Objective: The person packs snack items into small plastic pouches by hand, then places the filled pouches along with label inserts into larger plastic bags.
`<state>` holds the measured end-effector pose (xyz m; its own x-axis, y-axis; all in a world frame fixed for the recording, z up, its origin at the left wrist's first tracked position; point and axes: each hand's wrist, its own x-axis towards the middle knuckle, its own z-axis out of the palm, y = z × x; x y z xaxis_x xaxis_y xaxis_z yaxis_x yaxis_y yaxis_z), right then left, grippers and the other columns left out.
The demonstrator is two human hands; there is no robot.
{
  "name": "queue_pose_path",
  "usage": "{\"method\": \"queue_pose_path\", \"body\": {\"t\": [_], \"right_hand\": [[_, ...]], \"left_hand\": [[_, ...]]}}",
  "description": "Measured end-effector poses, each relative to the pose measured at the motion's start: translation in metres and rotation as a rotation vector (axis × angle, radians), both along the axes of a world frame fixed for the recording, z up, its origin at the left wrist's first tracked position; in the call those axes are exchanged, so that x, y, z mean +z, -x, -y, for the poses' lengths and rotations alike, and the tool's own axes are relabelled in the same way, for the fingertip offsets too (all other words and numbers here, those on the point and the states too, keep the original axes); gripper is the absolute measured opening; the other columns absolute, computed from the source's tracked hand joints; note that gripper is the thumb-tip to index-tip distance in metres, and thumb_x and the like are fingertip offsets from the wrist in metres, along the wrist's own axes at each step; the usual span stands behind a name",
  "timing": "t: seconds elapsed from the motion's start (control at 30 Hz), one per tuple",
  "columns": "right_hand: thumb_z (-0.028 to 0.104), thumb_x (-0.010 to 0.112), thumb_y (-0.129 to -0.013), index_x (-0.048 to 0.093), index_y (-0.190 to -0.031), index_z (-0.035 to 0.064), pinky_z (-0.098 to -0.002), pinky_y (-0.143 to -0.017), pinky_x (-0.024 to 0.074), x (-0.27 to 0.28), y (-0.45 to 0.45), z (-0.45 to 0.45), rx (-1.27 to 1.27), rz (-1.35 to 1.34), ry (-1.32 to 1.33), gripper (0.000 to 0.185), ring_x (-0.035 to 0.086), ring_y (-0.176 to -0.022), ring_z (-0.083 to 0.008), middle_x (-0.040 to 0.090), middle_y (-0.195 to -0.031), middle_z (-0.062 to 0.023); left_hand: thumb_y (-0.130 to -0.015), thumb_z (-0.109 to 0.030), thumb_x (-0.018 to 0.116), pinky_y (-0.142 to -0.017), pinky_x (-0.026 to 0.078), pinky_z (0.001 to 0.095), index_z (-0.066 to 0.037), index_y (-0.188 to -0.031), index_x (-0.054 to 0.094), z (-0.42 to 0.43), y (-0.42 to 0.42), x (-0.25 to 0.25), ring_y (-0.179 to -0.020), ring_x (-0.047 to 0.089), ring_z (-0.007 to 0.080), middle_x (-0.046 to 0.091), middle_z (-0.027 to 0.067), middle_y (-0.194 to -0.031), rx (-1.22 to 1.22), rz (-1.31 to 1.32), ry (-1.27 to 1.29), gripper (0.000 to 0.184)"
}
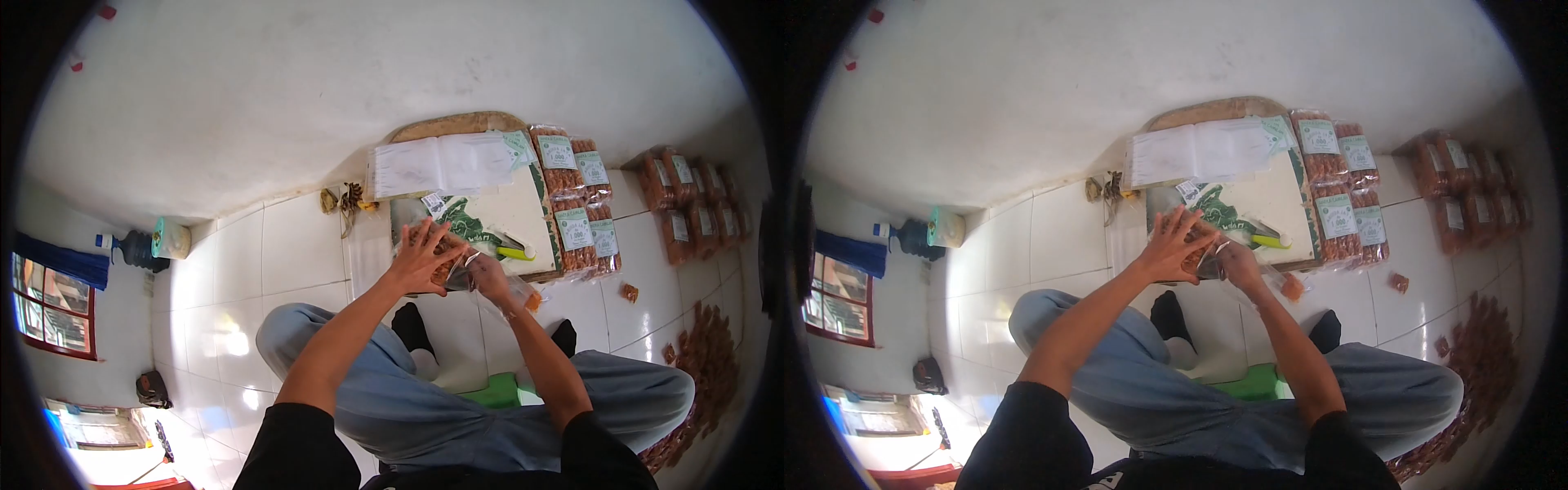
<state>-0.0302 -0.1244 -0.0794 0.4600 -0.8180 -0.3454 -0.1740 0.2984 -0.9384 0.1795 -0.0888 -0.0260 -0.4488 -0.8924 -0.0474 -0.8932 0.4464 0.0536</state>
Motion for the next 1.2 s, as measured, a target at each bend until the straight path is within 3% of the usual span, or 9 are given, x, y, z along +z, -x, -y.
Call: {"method": "queue_pose_path", "body": {"t": [0.17, 0.37, 0.5, 0.7, 0.8, 0.9, 1.1, 1.17, 1.2], "right_hand": [[0.006, 0.065, -0.084, 0.049, -0.138, 0.0066, -0.0323, -0.067, 0.0539, -0.012, 0.009, -0.002, 0.082, -0.089, 0.548, 0.056, 0.069, -0.077, -0.0217, 0.071, -0.084, -0.0092], [0.007, 0.067, -0.081, 0.050, -0.135, 0.0071, -0.0392, -0.074, 0.0534, -0.004, 0.000, -0.009, 0.018, -0.154, 0.423, 0.056, 0.070, -0.083, -0.0336, 0.071, -0.091, -0.0164], [0.012, 0.070, -0.081, 0.053, -0.133, 0.0070, -0.0387, -0.072, 0.0530, -0.033, -0.009, 0.003, 0.034, -0.161, 0.601, 0.055, 0.069, -0.079, -0.0336, 0.071, -0.089, -0.0152], [0.032, 0.062, -0.093, 0.060, -0.124, 0.0053, -0.0380, -0.068, 0.0512, -0.018, -0.009, 0.003, -0.039, -0.203, 0.220, 0.041, 0.068, -0.077, -0.0297, 0.069, -0.086, -0.0166], [0.034, 0.062, -0.094, 0.061, -0.124, 0.0059, -0.0374, -0.068, 0.0503, -0.065, 0.000, 0.018, 0.125, -0.106, 0.517, 0.042, 0.067, -0.078, -0.0276, 0.069, -0.089, -0.0180], [0.025, 0.068, -0.087, 0.061, -0.125, 0.0056, -0.0360, -0.070, 0.0504, -0.012, 0.001, 0.006, -0.037, -0.147, 0.138, 0.043, 0.066, -0.077, -0.0262, 0.069, -0.092, -0.0175], [0.008, 0.063, -0.088, 0.064, -0.120, 0.0027, -0.0359, -0.077, 0.0514, -0.033, -0.003, -0.011, -0.243, 0.021, 0.607, 0.032, 0.066, -0.082, -0.0247, 0.070, -0.096, -0.0151], [-0.001, 0.054, -0.096, 0.058, -0.127, -0.0071, -0.0260, -0.089, 0.0476, -0.032, -0.006, -0.010, -0.350, 0.859, -0.443, 0.032, 0.061, -0.102, -0.0165, 0.063, -0.115, -0.0100], [-0.001, 0.054, -0.096, 0.058, -0.127, -0.0071, -0.0260, -0.089, 0.0476, -0.042, -0.006, -0.011, -0.343, 0.852, -0.443, 0.032, 0.061, -0.102, -0.0165, 0.063, -0.115, -0.0100]], "left_hand": [[-0.049, -0.068, 0.083, -0.101, 0.021, 0.0757, -0.040, -0.154, 0.018, 0.002, -0.004, -0.010, -0.145, 0.013, 0.0458, 0.014, 0.0120, -0.160, 0.009, 0.012, 0.034, 0.126], [-0.048, -0.067, 0.083, -0.103, 0.019, 0.0762, -0.022, -0.157, 0.010, 0.002, -0.006, -0.016, -0.146, 0.010, 0.0420, 0.013, 0.0102, -0.161, 0.046, -0.060, 0.013, 0.139], [-0.047, -0.066, 0.084, -0.104, 0.019, 0.0760, -0.016, -0.155, 0.015, 0.003, -0.006, -0.016, -0.146, 0.010, 0.0413, 0.014, 0.0078, -0.161, 0.039, -0.069, 0.017, 0.138], [-0.047, -0.068, 0.083, -0.105, 0.018, 0.0758, -0.009, -0.154, 0.019, 0.004, -0.002, -0.007, -0.146, 0.010, 0.0407, 0.016, 0.0065, -0.160, 0.023, -0.009, -0.015, 0.137], [-0.049, -0.076, 0.077, -0.108, 0.014, 0.0738, -0.008, -0.154, 0.019, 0.006, -0.005, -0.004, -0.146, 0.013, 0.0384, 0.021, 0.0072, -0.159, 0.020, -0.015, 0.008, 0.137], [-0.050, -0.083, 0.070, -0.112, 0.009, 0.0701, -0.007, -0.153, 0.020, 0.008, -0.008, -0.003, -0.146, 0.017, 0.0338, 0.025, 0.0080, -0.157, 0.007, -0.042, 0.071, 0.138], [-0.049, -0.082, 0.070, -0.114, 0.009, 0.0665, -0.005, -0.152, 0.023, 0.008, -0.006, -0.009, -0.146, 0.021, 0.0279, 0.028, 0.0081, -0.155, -0.023, -0.078, 0.063, 0.137], [-0.049, -0.081, 0.072, -0.114, 0.009, 0.0667, -0.004, -0.151, 0.023, 0.006, -0.003, -0.009, -0.146, 0.022, 0.0277, 0.029, 0.0079, -0.155, -0.007, -0.045, 0.061, 0.137], [-0.048, -0.080, 0.073, -0.114, 0.010, 0.0668, -0.005, -0.151, 0.024, 0.005, -0.003, -0.009, -0.145, 0.022, 0.0275, 0.029, 0.0074, -0.155, -0.006, -0.028, 0.075, 0.136]]}}
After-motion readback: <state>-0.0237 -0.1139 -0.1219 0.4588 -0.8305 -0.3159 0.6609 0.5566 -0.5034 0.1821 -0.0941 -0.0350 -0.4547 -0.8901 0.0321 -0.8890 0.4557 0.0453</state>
